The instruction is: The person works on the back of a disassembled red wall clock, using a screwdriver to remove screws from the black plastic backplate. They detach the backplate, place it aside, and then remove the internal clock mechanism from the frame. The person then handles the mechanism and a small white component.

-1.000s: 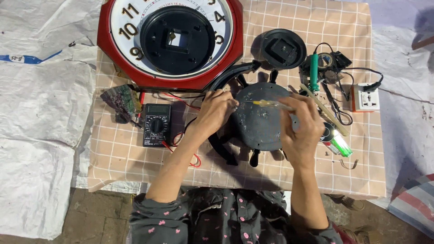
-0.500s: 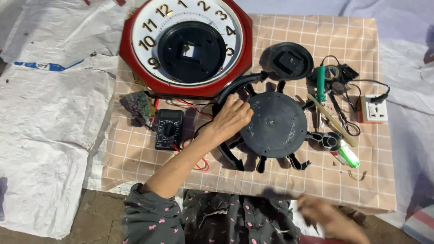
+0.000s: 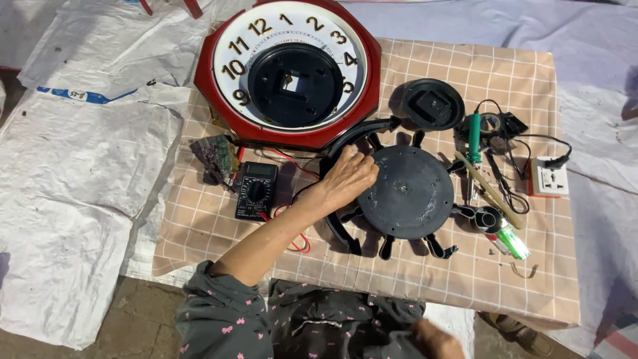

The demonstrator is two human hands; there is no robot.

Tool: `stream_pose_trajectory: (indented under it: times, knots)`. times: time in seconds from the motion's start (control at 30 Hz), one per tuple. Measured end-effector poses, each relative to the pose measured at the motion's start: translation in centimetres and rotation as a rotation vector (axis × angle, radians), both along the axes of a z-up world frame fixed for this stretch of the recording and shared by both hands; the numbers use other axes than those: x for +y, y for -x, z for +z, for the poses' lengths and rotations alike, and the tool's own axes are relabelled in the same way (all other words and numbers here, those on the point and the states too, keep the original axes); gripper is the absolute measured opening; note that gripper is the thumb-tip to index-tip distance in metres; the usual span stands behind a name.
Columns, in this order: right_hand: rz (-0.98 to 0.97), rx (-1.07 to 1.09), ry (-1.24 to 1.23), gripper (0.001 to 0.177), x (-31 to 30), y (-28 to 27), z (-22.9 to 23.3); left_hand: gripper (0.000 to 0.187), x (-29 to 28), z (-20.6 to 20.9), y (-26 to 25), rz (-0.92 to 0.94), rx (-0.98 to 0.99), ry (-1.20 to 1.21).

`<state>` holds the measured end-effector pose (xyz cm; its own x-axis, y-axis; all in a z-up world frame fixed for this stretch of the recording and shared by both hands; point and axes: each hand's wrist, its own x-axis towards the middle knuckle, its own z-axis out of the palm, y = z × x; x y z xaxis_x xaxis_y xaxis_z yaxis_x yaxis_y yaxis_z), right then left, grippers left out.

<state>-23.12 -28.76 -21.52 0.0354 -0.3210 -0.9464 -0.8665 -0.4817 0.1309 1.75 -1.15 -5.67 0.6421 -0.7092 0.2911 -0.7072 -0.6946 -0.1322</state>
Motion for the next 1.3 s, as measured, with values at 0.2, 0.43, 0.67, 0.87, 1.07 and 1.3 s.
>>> stream_pose_trajectory:
  times: [0.2, 0.43, 0.67, 0.87, 1.07, 1.3]
  knots:
    - [0.149, -1.488, 0.126, 0.007, -3.3, -1.6, 12.7, 0.024, 0.0, -0.7, -0.5, -0.06, -0.099, 0.035]
    - [-0.268, -1.71, 0.145, 0.015, -2.4, -2.6, 18.4, 0.009, 0.1, -0.8, -1.9, -0.14, 0.183, -0.019]
    - [-0.364, -1.621, 0.094, 0.02, 0.4, -2.6, 20.8, 0.011, -0.6, 3.7, -1.8, -0.068, 0.385, 0.088]
    - [-0.488, -1.659, 0.097, 0.023, -0.6, -1.4, 19.4, 0.015, -8.5, 4.5, 1.1, -0.282, 0.408, 0.159]
    - [-0.53, -1.724, 0.136, 0.019, -0.2, -0.4, 18.5, 0.015, -18.5, -0.2, 3.7, -0.543, 0.337, 0.219]
    - [-0.674, -1.734, 0.205, 0.018, -0.2, 0.7, 18.0, 0.017, -22.7, -3.2, 4.4, -0.625, 0.168, 0.299]
